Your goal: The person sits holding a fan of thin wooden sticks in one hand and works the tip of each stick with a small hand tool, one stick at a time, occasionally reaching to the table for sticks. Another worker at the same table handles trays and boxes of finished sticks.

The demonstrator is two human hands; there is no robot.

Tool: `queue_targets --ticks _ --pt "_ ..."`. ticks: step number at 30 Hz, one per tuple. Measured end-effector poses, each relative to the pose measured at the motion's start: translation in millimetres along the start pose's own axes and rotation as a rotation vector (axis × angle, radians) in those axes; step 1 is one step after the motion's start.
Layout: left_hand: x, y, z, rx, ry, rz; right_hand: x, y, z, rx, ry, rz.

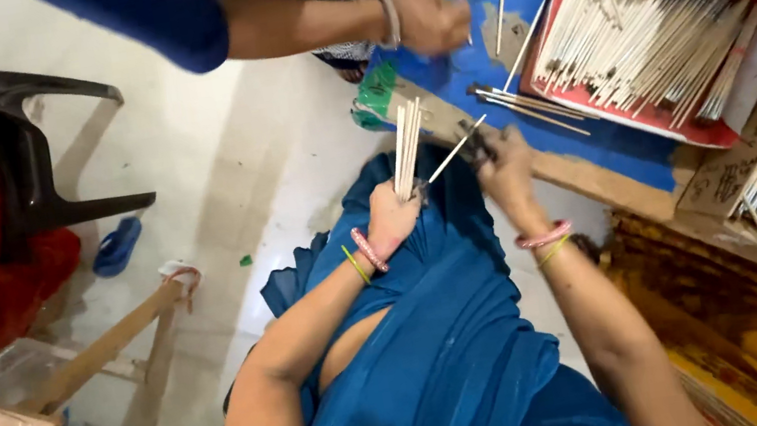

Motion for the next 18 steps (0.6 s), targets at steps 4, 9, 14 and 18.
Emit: queue_targets --ticks 4,9,14,18 --pt "-6 -4 -4 0.004 0.028 -0.043 15 18 18 0.040 -0.136 -0.033" --pt "-16 -7 3 0.019 0.107 -0.050 -20 -2 -13 -0.044 -0.100 0.094" --pt "-18 -10 -4 -0.012 0.166 -0.169 3 17 8 -0.047 -0.130 0.085" --pt "-12 -9 3 0.009 0.131 -0.134 -30 15 -1 -0.050 -0.169 0.092"
Point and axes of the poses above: each hand's wrist, its own z-axis away from the middle knuckle, its own y-axis out of the palm, x = y × z, the point moved 5 cm from there along -z, towards the middle knuckle, and after that the axes turned 13 degrees about y, right-handed, at the moved point
